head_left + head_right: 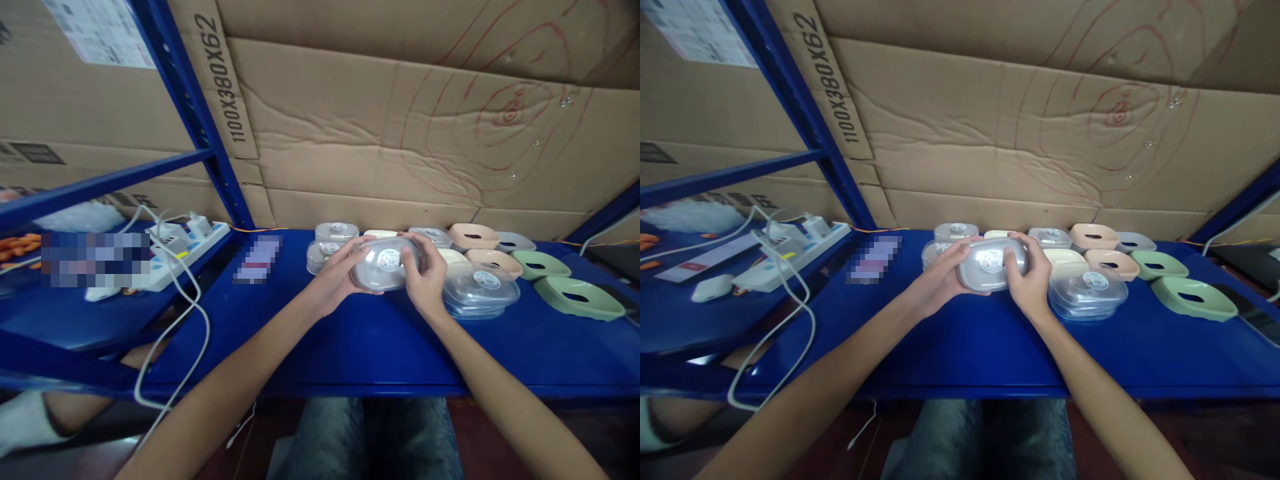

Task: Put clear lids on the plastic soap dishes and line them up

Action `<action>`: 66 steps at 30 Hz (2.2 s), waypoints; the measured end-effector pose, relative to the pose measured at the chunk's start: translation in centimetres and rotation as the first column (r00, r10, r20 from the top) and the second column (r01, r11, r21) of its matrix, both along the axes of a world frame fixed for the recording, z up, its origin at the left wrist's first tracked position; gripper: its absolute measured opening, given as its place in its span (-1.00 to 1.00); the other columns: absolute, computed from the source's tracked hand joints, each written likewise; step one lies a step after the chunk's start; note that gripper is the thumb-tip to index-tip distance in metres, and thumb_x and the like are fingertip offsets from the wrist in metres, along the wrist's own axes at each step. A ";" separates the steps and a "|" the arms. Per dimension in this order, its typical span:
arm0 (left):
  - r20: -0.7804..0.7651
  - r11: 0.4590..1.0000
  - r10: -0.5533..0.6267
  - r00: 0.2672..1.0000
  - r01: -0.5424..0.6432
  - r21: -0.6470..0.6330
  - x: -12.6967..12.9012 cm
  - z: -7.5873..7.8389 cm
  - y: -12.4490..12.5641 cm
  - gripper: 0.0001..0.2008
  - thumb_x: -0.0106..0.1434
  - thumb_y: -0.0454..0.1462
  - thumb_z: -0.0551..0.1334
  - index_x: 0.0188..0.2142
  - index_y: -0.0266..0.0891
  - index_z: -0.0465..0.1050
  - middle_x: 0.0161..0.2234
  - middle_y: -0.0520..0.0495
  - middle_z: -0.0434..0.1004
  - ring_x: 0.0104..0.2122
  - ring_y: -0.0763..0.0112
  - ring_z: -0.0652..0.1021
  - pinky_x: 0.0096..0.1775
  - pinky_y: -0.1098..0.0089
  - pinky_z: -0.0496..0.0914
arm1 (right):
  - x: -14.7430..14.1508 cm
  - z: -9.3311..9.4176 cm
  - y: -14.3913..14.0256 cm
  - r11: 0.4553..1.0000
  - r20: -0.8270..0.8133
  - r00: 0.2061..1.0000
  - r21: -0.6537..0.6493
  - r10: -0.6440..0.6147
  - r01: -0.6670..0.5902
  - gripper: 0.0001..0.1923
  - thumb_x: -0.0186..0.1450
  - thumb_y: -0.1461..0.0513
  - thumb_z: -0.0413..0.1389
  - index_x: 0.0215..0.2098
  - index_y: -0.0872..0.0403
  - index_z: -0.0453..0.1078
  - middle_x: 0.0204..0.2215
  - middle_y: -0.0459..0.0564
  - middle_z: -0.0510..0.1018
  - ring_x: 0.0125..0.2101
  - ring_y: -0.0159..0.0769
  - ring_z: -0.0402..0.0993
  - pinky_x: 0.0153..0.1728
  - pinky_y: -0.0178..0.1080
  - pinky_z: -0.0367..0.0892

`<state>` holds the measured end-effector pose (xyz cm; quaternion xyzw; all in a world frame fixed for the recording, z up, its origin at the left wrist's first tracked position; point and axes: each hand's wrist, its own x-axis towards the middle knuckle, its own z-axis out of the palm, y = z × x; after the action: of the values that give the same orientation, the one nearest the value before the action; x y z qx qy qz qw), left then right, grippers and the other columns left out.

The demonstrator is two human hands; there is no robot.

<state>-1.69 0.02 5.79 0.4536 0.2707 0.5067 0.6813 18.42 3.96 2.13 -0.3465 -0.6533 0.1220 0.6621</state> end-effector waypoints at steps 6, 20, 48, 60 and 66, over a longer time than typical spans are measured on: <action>-0.043 0.999 0.042 0.998 -0.043 -0.011 0.0 -0.1 -0.2 -0.41 0.22 -0.13 0.60 0.20 -0.04 0.54 0.24 -0.25 0.53 0.05 -0.01 0.64 -0.12 0.05 0.70 | -0.2 0.2 -0.1 1.000 0.013 1.000 -0.007 -0.025 0.025 -0.72 0.52 0.06 0.22 0.10 -0.02 0.60 0.05 0.09 0.73 0.10 -0.03 0.66 0.24 0.14 0.48; -0.105 0.993 0.059 0.993 -0.047 0.109 -0.2 -0.6 0.3 -0.41 0.22 -0.15 0.60 0.21 0.02 0.57 0.18 -0.15 0.58 0.12 0.04 0.60 0.05 0.09 0.58 | -0.2 0.4 0.2 0.998 -0.103 0.995 -0.068 0.009 -0.016 -0.67 0.56 -0.05 0.16 0.03 -0.03 0.60 0.00 0.06 0.73 0.06 -0.09 0.64 0.18 0.02 0.49; -0.527 0.956 0.243 0.814 -0.110 0.270 -7.4 -1.0 -5.3 -0.48 0.38 0.03 0.45 0.23 -0.11 0.58 0.09 -0.16 0.67 0.03 0.05 0.63 0.02 0.20 0.55 | -1.5 0.5 -1.3 0.921 -0.049 0.951 -0.239 0.306 -0.308 -0.57 0.53 -0.18 0.17 -0.12 -0.03 0.53 -0.27 -0.05 0.64 -0.30 -0.25 0.55 -0.16 -0.15 0.48; -0.634 0.630 0.771 -0.061 -0.073 0.773 -9.4 -4.0 -5.3 -0.48 0.60 0.09 0.06 0.24 -0.17 0.51 0.14 -0.32 0.62 0.14 -0.13 0.61 0.19 -0.05 0.49 | -1.9 0.6 -2.0 0.962 0.146 0.962 -0.178 0.232 -0.205 -0.59 0.58 -0.06 0.11 -0.31 -0.01 0.51 -0.38 -0.07 0.64 -0.32 -0.22 0.57 -0.21 -0.15 0.43; -0.659 0.630 0.747 0.082 0.226 0.743 -7.9 -4.1 -6.2 -0.39 0.51 0.08 0.28 0.43 -0.08 0.40 0.51 -0.31 0.31 0.50 -0.28 0.27 0.44 -0.30 0.22 | -2.0 0.7 -2.2 0.967 0.179 0.957 -0.161 0.228 -0.200 -0.62 0.58 -0.01 0.10 -0.31 -0.02 0.52 -0.38 -0.07 0.65 -0.32 -0.23 0.58 -0.21 -0.15 0.43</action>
<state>-9.60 -6.23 1.66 0.8145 0.5131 0.2700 -0.0201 16.38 1.71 2.84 -0.3298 -0.7387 0.2041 0.5513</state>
